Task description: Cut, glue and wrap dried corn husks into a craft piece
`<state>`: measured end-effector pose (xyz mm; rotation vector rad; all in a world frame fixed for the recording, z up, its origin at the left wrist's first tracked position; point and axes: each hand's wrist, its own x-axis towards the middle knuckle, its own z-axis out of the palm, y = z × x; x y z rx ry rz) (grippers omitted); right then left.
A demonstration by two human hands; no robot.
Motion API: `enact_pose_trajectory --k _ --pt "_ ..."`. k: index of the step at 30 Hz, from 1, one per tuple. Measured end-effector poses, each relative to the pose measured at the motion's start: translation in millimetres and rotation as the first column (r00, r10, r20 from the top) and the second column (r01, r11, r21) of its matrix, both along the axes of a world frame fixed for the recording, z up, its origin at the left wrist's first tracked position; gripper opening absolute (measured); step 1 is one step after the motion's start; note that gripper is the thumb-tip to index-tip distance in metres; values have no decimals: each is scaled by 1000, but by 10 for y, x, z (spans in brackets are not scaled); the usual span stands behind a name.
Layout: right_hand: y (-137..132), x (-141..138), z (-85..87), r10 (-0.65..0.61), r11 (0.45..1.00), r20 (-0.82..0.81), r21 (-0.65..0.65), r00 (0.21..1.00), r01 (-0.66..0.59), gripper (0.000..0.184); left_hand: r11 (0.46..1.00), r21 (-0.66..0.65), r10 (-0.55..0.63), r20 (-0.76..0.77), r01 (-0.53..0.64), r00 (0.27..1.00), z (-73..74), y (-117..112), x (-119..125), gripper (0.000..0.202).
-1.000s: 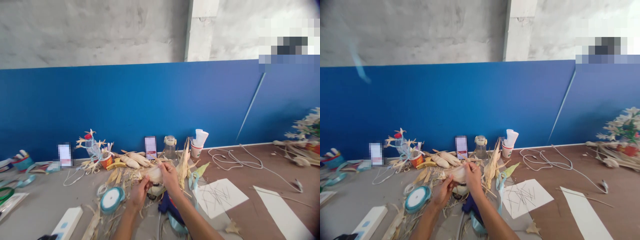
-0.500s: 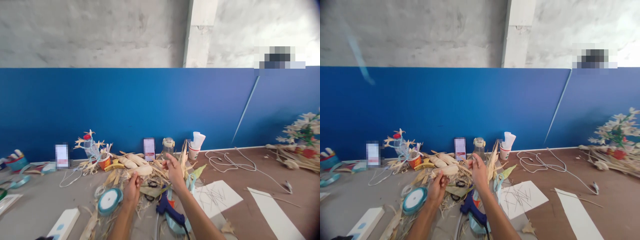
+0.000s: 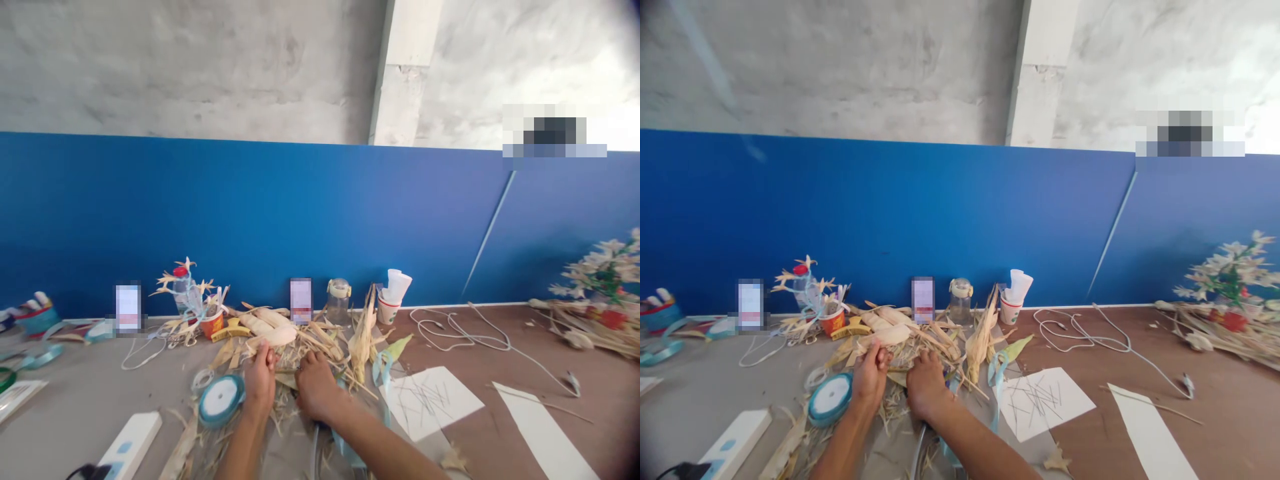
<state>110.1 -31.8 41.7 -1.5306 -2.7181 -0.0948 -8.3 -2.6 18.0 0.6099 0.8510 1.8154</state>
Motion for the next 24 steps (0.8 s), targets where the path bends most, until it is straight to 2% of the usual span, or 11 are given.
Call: enact_pose_trajectory --k 7,12,15,19,24 --pt "218 -59 -7 9 999 85 30 996 -12 18 1000 -11 24 -19 -25 1000 -19 13 -9 45" --pt "470 78 149 0 996 70 91 998 -6 24 997 -13 74 11 -74 997 -1 16 -20 45" --pt "629 174 268 -7 994 69 105 998 -1 20 997 -18 75 23 -75 997 -4 17 -20 44" --pt "823 278 360 -61 992 55 115 997 54 22 998 -14 66 33 -65 997 -17 19 -19 40" --pt "955 339 335 -176 969 -21 171 984 177 34 998 -5 58 -2 -58 998 -7 21 -14 40"
